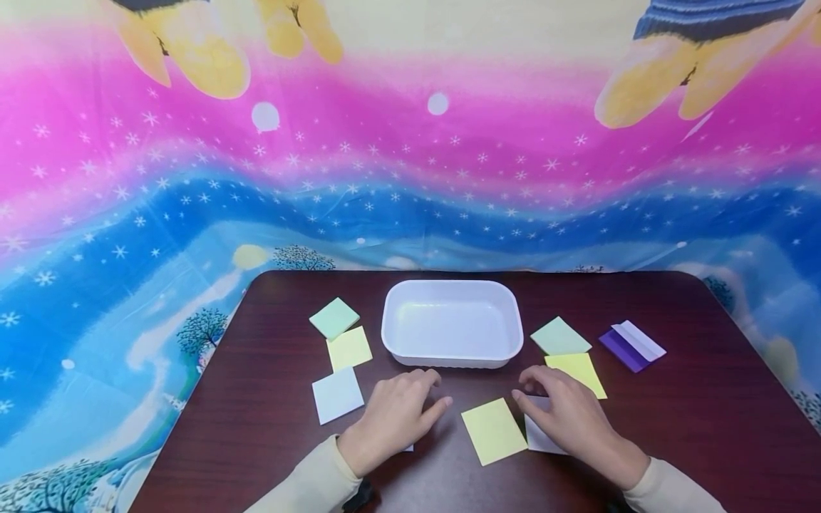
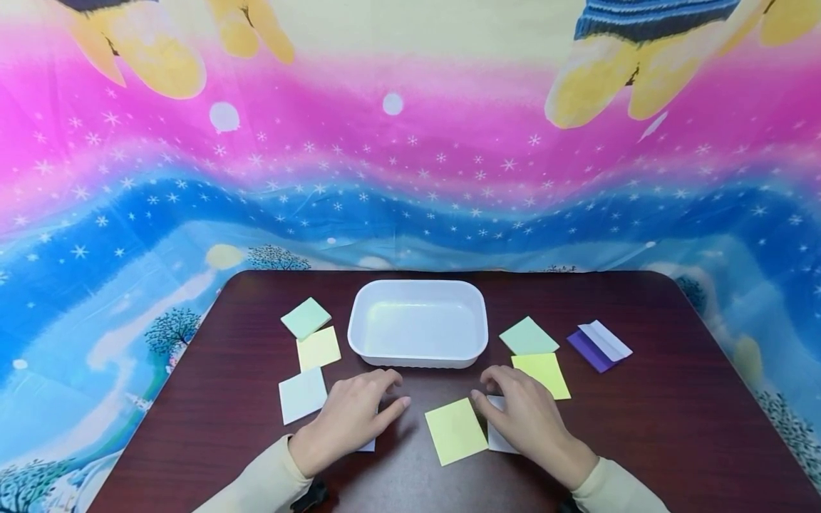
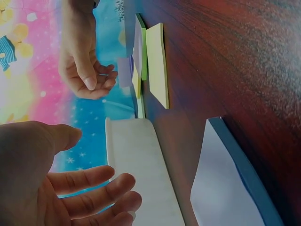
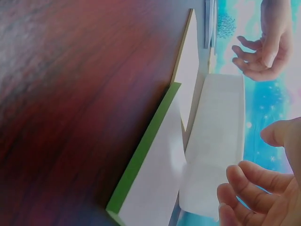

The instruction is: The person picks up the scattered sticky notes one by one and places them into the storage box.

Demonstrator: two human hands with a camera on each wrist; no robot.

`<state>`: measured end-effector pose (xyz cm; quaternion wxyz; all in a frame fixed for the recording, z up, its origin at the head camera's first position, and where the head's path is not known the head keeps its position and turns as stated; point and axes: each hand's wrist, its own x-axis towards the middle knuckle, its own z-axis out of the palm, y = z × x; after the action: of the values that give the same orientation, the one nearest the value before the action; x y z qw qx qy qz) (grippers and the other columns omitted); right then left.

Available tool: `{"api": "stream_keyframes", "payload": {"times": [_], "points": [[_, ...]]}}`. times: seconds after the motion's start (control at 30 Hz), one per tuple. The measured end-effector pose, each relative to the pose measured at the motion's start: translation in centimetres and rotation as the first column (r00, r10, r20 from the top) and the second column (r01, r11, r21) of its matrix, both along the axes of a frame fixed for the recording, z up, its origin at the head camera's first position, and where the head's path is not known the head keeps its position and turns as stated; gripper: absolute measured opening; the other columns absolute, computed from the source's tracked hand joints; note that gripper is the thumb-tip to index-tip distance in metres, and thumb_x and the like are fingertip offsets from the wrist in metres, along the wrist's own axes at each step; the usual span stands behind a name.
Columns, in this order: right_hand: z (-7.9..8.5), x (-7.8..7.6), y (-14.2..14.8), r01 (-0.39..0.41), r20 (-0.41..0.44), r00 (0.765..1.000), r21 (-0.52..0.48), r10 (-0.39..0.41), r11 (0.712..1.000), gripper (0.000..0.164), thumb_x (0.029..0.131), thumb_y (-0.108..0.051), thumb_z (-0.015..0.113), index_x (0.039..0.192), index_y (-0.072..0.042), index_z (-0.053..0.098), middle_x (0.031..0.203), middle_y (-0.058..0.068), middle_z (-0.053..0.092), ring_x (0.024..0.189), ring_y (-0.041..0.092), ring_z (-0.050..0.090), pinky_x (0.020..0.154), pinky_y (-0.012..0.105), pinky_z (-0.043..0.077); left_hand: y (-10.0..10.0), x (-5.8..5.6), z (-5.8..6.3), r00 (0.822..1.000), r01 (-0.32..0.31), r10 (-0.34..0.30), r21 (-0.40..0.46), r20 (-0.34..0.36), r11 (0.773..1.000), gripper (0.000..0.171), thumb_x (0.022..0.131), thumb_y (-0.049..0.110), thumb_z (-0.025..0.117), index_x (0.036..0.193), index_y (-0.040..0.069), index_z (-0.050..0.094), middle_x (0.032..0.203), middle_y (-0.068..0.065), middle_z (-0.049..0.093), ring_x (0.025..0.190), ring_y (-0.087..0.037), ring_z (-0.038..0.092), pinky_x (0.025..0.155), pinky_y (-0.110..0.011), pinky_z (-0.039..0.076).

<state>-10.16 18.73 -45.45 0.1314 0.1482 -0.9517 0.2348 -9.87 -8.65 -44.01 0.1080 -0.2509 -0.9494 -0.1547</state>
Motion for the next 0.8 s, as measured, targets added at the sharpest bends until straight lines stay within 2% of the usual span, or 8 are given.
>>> {"api": "stream_keyframes", "payload": {"times": [0.3,0.8], "points": [[-0.1,-0.2,0.8,0.027,-0.052,0.998,0.006,-0.027,1.0,0.014,0.077,-0.031,0.071,0.084,-0.022,0.063,0.074,-0.014,0.056,0.07,0.006,0.053,0.059,0.032,0.044,0.8,0.0,-0.4,1.0,0.016,-0.016,-0.008,0.001,1.0,0.032,0.089,0.048,0.053,0.096,0.019,0.064,0.076,0.011,0.057,0.064,-0.006,0.054,0.046,-0.026,0.04],[0.4,-0.5,2.6,0.07,-0.07,0.995,0.017,-0.069,0.997,0.015,0.079,-0.031,0.069,0.088,-0.02,0.065,0.079,-0.012,0.06,0.064,0.01,0.049,0.052,0.032,0.039,1.8,-0.1,-0.3,0.998,0.064,-0.065,-0.005,-0.024,0.998,0.032,0.089,0.048,0.053,0.096,0.019,0.064,0.076,0.012,0.057,0.064,-0.006,0.053,0.046,-0.024,0.039]]}}
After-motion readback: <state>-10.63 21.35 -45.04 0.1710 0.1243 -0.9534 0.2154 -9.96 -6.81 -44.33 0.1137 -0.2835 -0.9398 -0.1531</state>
